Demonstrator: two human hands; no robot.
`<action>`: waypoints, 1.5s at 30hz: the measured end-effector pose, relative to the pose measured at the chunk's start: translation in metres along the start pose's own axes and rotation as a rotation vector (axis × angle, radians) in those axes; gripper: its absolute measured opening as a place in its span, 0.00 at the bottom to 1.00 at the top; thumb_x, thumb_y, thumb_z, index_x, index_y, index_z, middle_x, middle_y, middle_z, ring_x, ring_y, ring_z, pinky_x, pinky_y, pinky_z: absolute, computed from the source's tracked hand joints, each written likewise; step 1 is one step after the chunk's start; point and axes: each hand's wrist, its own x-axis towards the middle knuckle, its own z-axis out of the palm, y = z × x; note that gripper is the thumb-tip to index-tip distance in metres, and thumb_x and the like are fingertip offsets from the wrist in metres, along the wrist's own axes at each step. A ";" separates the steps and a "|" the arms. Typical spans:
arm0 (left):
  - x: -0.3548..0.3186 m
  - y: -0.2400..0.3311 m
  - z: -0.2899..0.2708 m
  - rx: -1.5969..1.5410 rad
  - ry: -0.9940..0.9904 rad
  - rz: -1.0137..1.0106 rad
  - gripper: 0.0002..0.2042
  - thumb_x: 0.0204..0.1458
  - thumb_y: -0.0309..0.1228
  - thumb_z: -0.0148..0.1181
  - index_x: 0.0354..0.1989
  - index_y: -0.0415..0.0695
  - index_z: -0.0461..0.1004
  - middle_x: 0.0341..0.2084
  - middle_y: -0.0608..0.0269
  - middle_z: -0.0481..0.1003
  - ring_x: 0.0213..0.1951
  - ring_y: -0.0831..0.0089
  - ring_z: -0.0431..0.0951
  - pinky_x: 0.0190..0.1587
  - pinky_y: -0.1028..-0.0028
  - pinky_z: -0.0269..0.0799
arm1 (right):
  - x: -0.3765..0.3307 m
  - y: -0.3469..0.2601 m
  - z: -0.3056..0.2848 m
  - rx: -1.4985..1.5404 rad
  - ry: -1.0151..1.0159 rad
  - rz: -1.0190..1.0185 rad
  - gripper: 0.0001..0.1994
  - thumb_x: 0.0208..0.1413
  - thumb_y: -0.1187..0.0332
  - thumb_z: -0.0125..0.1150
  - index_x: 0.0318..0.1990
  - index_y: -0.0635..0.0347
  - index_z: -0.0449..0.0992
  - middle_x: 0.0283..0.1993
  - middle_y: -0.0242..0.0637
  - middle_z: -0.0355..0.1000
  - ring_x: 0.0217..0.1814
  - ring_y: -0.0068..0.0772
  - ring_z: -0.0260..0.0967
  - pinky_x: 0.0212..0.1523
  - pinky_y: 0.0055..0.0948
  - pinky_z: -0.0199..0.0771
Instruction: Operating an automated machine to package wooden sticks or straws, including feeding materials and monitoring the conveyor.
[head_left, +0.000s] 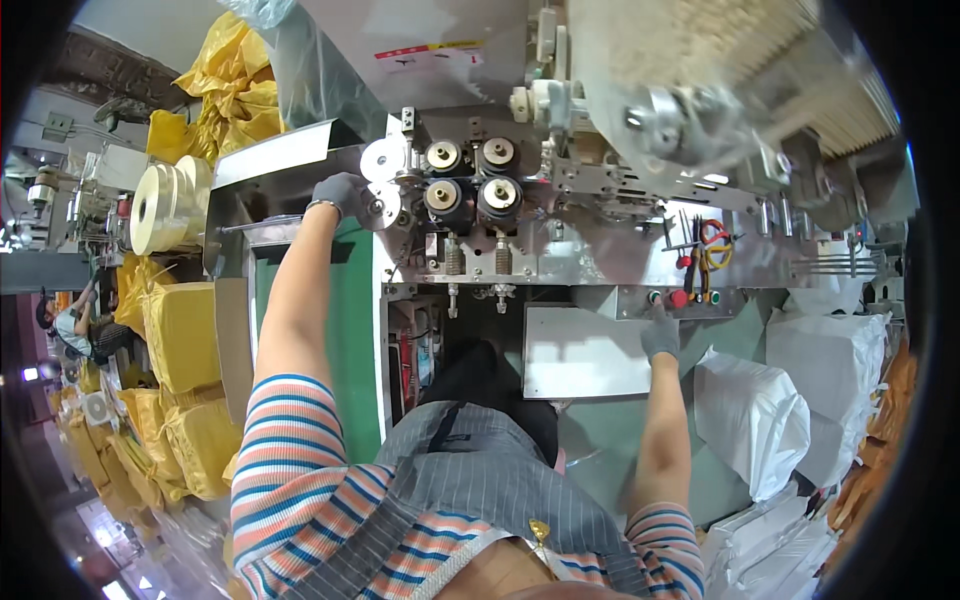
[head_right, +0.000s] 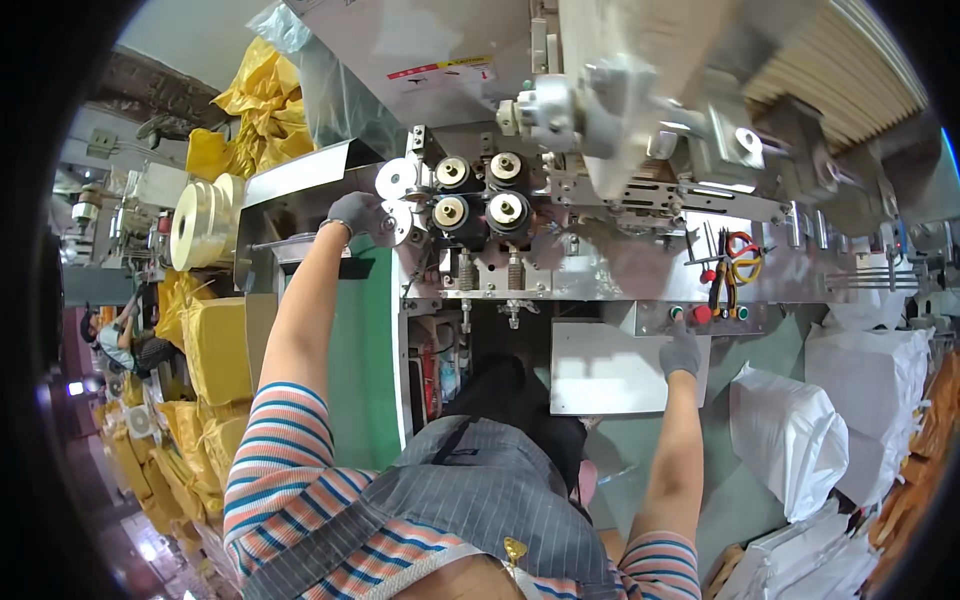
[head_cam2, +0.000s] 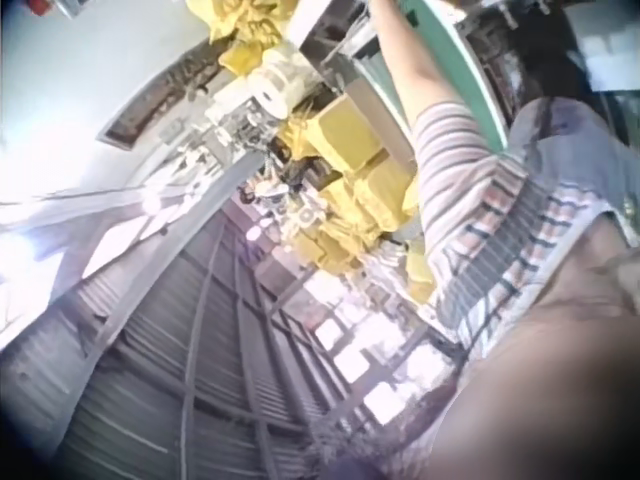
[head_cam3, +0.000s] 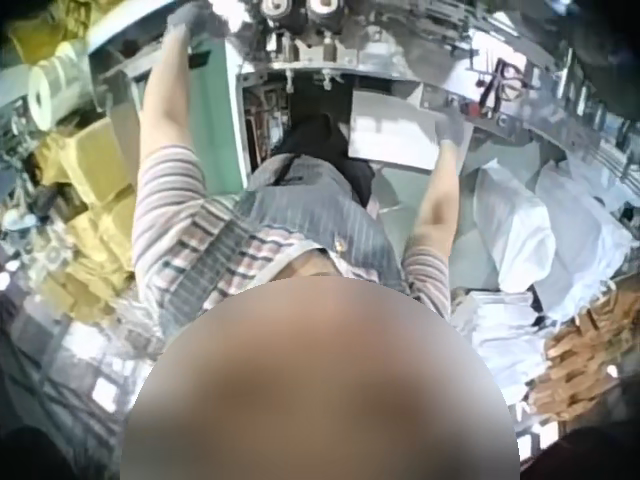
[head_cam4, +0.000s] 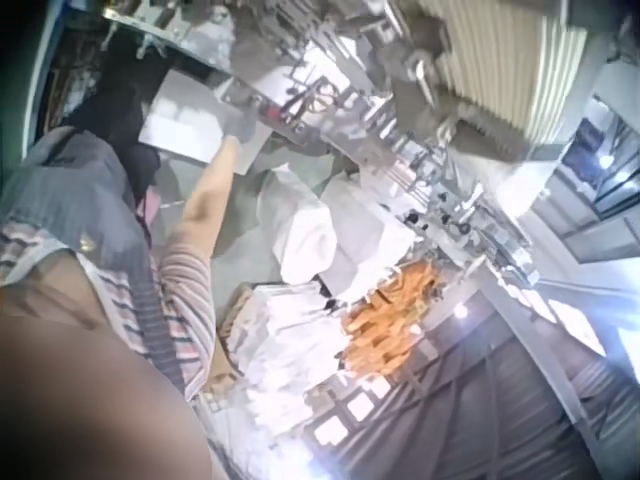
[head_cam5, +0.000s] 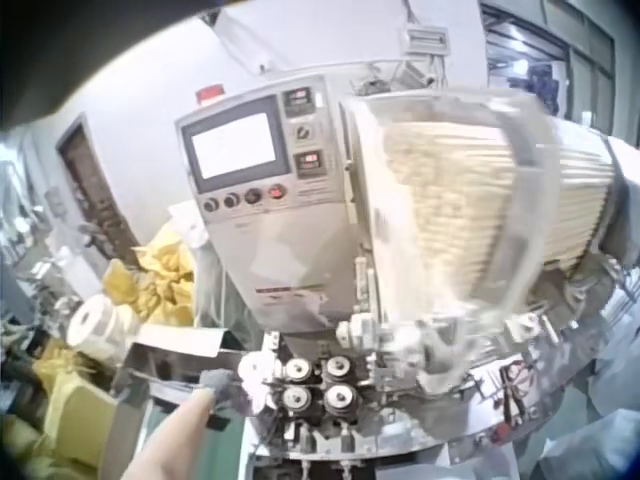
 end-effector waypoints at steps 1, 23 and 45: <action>0.001 -0.003 0.002 0.010 -0.008 0.030 0.10 0.49 0.40 0.57 0.37 0.57 0.80 0.38 0.59 0.78 0.42 0.58 0.78 0.46 0.61 0.72 | 0.002 0.000 -0.002 0.015 -0.045 0.020 0.35 0.48 0.72 0.49 0.68 0.43 0.54 0.49 0.53 0.68 0.51 0.56 0.68 0.53 0.44 0.66; 0.005 -0.051 0.031 -0.087 0.417 0.338 0.05 0.46 0.32 0.56 0.30 0.51 0.77 0.29 0.59 0.77 0.37 0.58 0.77 0.44 0.60 0.68 | 0.022 0.004 0.001 0.077 -0.292 0.123 0.41 0.46 0.69 0.52 0.71 0.44 0.47 0.34 0.55 0.74 0.37 0.48 0.75 0.43 0.40 0.71; -0.065 -0.218 0.005 -0.065 0.265 -0.542 0.12 0.53 0.40 0.50 0.36 0.49 0.77 0.36 0.51 0.77 0.41 0.50 0.77 0.42 0.56 0.71 | 0.021 -0.005 -0.018 0.058 -0.371 0.103 0.43 0.45 0.69 0.54 0.71 0.45 0.43 0.28 0.49 0.74 0.31 0.41 0.75 0.41 0.36 0.71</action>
